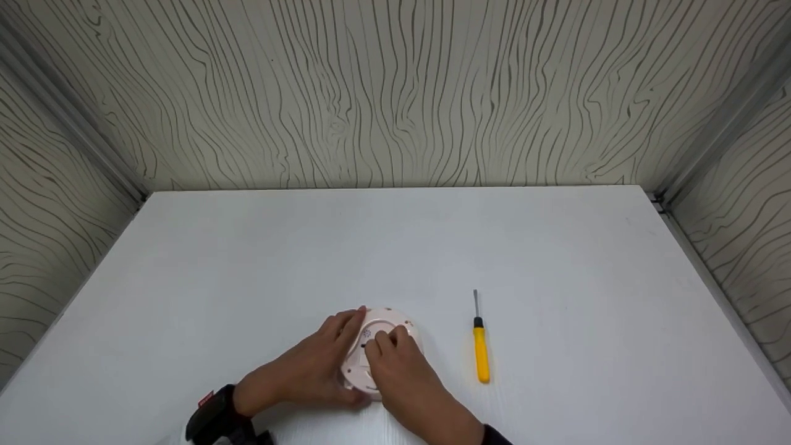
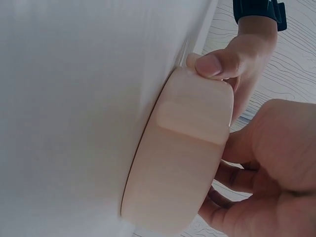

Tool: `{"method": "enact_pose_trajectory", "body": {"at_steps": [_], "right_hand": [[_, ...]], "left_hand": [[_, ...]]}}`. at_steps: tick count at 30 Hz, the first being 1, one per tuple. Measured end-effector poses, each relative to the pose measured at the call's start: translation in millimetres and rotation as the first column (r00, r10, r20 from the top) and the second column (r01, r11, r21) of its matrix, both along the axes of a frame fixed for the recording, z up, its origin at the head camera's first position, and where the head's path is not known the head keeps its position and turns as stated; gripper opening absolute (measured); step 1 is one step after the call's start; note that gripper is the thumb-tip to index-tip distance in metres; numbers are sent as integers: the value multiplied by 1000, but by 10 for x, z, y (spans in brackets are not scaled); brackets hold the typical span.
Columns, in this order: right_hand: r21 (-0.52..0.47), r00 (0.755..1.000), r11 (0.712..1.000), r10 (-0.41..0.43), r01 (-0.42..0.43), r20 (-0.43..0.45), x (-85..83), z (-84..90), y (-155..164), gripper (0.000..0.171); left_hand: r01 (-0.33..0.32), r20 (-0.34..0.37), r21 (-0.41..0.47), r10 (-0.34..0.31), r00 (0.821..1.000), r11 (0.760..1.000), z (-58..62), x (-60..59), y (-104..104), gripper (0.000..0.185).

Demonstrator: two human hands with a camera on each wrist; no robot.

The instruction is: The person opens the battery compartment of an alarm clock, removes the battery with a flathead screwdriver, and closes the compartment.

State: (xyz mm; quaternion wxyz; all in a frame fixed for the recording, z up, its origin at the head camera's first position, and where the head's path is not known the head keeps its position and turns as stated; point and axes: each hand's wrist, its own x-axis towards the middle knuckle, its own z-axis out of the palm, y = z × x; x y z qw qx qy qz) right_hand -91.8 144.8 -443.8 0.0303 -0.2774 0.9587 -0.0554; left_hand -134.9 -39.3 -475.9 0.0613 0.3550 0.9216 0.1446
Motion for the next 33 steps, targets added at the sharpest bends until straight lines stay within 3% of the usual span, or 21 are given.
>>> {"method": "enact_pose_trajectory", "body": {"at_steps": [7,12,22,33], "right_hand": [[22,999,1000,8,-8,-33,-4,-23,-12,42],[15,1000,1000,-11,11,-25,0,-21,-35,44],[85,991,996,2,10,-134,61,-54,-80,43],[89,996,996,0,8,-91,45,-56,-60,47]], "left_hand": [[-16,37,-10,16,999,1000,19,4,-2,117],[-8,20,7,7,1000,1000,15,10,-11,115],[-5,11,12,5,1000,1000,0,10,2,116],[-26,44,-3,26,999,1000,21,15,9,115]]}}
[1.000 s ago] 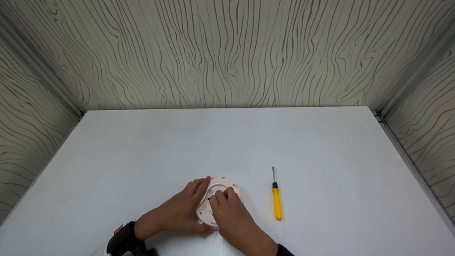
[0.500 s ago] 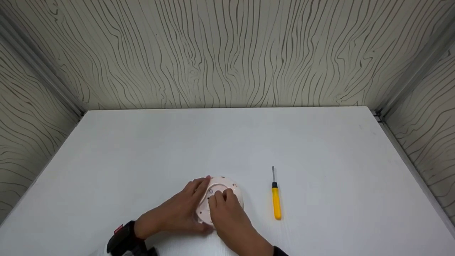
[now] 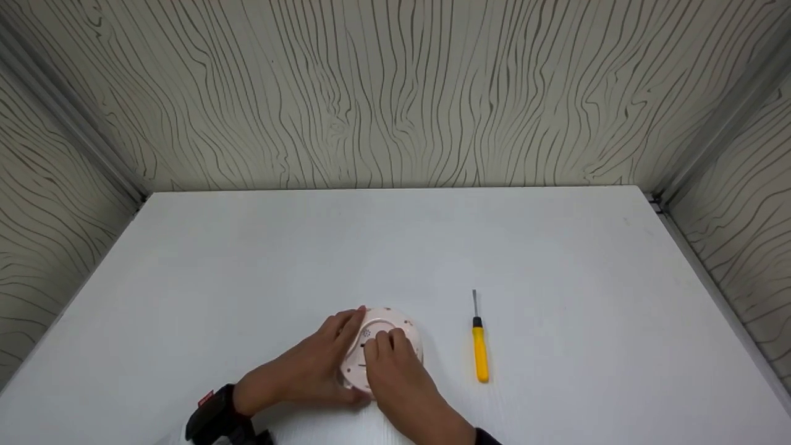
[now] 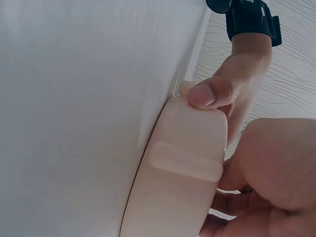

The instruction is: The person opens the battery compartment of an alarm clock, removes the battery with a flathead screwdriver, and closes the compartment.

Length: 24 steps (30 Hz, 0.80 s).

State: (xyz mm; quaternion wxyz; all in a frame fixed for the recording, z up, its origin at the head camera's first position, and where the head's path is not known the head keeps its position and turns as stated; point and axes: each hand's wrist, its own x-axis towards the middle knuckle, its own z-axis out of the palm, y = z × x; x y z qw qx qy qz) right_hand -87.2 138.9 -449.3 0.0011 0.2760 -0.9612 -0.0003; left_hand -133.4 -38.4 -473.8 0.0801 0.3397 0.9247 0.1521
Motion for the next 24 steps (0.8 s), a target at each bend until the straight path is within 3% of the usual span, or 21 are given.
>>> {"method": "enact_pose_trajectory", "body": {"at_steps": [10,24], "right_hand": [[20,999,999,28,-28,18,-21,30,32,51],[-101,995,995,28,-18,98,-58,67,84,41]], "left_hand": [[29,-19,23,-28,999,999,-24,-12,-12,118],[16,-2,11,-16,1000,1000,-25,-17,-12,117]]}}
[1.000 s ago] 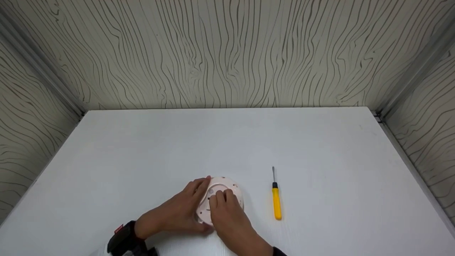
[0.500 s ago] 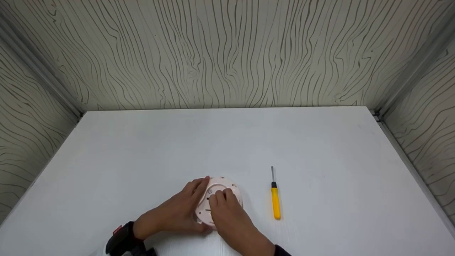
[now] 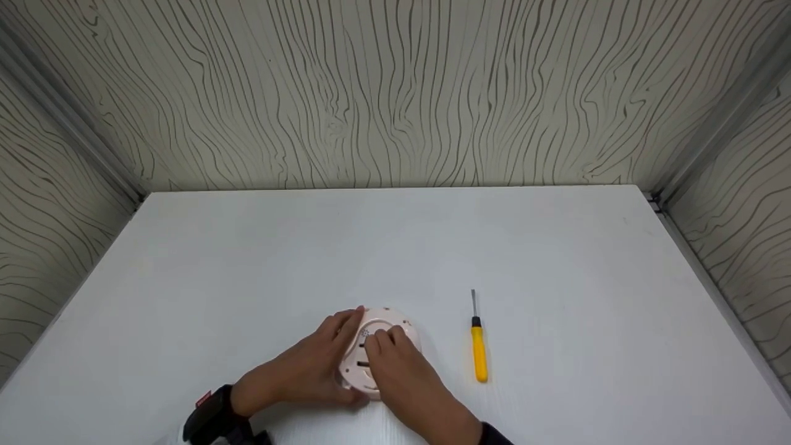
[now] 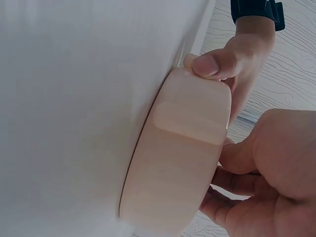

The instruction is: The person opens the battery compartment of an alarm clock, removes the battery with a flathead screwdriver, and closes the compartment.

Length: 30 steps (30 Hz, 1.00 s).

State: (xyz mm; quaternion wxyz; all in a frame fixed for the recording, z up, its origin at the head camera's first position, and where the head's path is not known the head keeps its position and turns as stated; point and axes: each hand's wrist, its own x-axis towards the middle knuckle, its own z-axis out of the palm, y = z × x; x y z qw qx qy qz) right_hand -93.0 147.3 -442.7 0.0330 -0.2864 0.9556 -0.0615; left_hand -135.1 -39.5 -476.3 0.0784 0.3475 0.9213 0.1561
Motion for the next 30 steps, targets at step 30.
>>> {"method": "enact_pose_trajectory", "body": {"at_steps": [30], "right_hand": [[-161,991,987,-16,-6,-136,14,215,91,21]], "left_hand": [[0,-1,14,0,1000,1000,17,7,-9,116]]}}
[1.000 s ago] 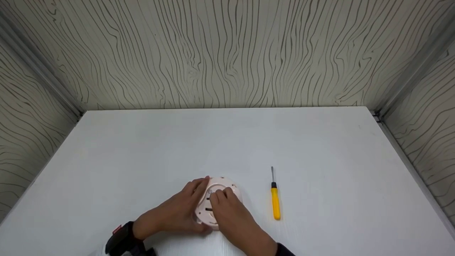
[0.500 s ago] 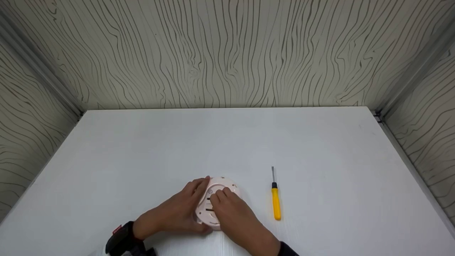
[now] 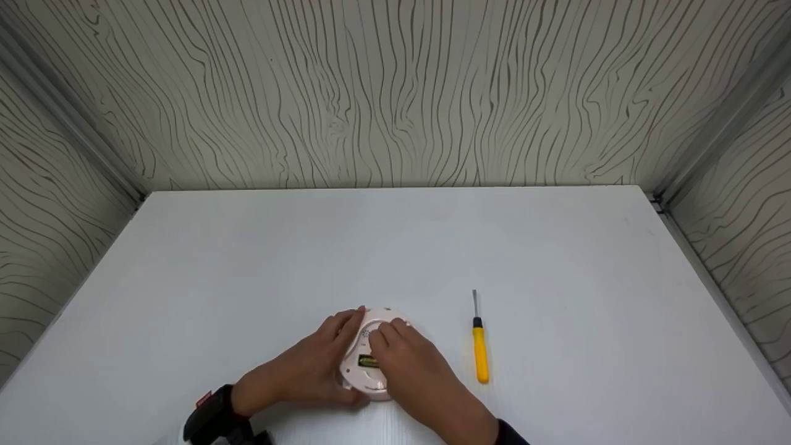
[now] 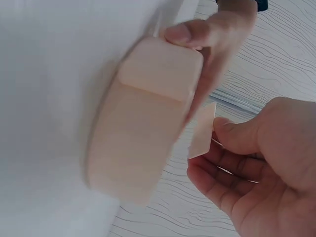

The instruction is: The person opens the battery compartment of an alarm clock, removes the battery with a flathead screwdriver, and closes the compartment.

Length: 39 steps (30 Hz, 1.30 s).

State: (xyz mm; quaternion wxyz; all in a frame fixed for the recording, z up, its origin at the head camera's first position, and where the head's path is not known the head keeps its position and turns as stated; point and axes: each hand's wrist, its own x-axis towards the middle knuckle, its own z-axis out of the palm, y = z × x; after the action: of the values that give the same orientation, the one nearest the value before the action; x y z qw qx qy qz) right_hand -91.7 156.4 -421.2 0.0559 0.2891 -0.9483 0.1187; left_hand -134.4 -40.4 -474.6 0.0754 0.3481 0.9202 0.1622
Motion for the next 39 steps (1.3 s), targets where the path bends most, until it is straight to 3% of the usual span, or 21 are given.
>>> {"method": "enact_pose_trajectory", "body": {"at_steps": [8,11,12,15,17,21,32,39], "right_hand": [[-51,980,999,2,-12,-197,71,280,107,28],[-94,957,994,30,-59,-289,96,373,156,5],[-110,947,991,36,-75,-320,103,402,171,7],[-146,920,984,41,-105,-389,125,496,206,38],[-155,901,982,29,-106,-432,138,551,221,44],[-174,885,979,11,-103,-466,157,626,247,44],[-183,869,977,7,-112,-495,143,655,290,42],[-171,871,980,9,-106,-491,139,663,312,43]], "left_hand": [[-13,35,-18,14,999,1000,2,-5,14,117],[-16,47,-21,17,999,1000,6,-7,21,117],[-19,54,-23,20,998,1000,7,-7,22,117],[-23,71,-29,25,997,999,14,-7,25,119],[-29,84,-29,31,996,999,18,-6,24,120],[-38,95,-24,40,995,999,20,-5,24,121],[-37,85,-33,40,996,999,-4,0,30,119],[-27,73,-33,30,997,999,-3,-11,25,121]]}}
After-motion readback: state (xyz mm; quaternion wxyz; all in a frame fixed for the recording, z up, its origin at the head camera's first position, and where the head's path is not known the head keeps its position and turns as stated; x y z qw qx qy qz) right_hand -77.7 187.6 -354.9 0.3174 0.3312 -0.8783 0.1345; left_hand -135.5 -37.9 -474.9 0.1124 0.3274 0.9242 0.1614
